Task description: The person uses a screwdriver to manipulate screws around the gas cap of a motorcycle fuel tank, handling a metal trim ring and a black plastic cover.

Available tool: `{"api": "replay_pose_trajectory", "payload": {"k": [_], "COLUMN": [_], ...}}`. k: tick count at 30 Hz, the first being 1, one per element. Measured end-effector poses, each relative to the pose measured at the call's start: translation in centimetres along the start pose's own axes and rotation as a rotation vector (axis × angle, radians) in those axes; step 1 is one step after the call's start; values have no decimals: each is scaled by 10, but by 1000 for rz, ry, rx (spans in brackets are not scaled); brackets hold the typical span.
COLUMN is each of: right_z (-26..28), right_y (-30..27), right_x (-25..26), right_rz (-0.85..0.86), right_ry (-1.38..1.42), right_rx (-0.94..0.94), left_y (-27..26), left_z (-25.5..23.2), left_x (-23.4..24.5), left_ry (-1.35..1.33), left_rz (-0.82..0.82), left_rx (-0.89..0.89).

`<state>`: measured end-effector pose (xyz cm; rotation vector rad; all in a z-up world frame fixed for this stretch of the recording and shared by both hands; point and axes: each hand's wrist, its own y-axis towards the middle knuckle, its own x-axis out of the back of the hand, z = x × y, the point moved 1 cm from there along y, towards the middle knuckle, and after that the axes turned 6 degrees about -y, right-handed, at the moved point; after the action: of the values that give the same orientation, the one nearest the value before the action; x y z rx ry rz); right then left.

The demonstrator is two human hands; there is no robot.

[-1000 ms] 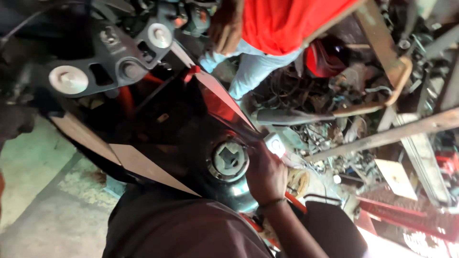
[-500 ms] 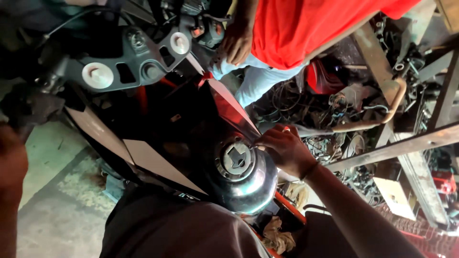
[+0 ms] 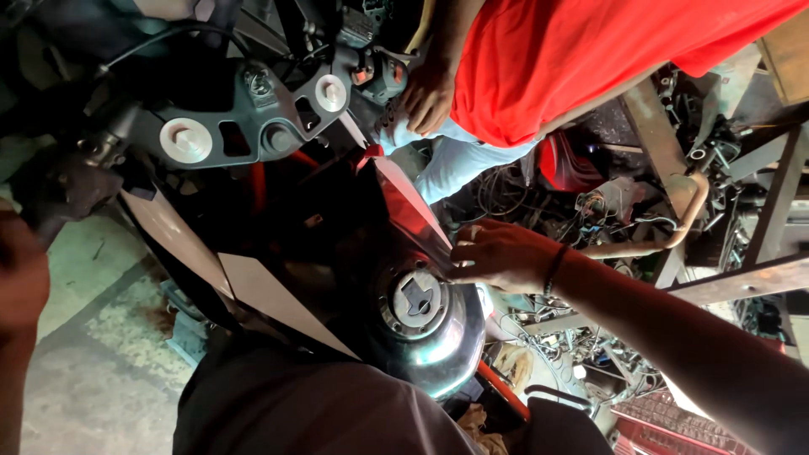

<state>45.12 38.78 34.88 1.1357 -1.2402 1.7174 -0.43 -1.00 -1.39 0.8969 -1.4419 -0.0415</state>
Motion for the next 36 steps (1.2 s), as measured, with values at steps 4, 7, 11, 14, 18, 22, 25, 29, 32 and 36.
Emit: {"api": "replay_pose_trajectory", "payload": {"k": [4,7,11,14,18,22,25,29,32,36], "right_z": [-7,-12,-12,-16,-18,-19,-23,-27,-28,-26], "right_y": [10,19,28,31,26,20,15,14,16,10], "right_x": [8,13,12,12,14,8,2,-1,-1,-5], "right_rz": [53,86,121,89,66,61,-4,66,-57,-224], "right_ry": [-116,-116,-140,-140,-100,-101,-122,-225,-267,-235], "right_rx": [162,241,300,326,307,275,263,236,267,264], "left_y": [7,9,11,11,8,5,6,10,7,8], "left_z": [3,1,-4,-1,6,7,6,13,15,5], "left_x": [-4,-6,-9,-7,-5,-8,-12,-12,-8,-12], "left_ry": [-137,-295,-456,-526,-587,-646,-701,-719,-514,-501], "left_rz": [65,122,171,188,207,223,232,225,199,195], "left_rx": [109,230,268,268,280,286,286,288,262,246]}}
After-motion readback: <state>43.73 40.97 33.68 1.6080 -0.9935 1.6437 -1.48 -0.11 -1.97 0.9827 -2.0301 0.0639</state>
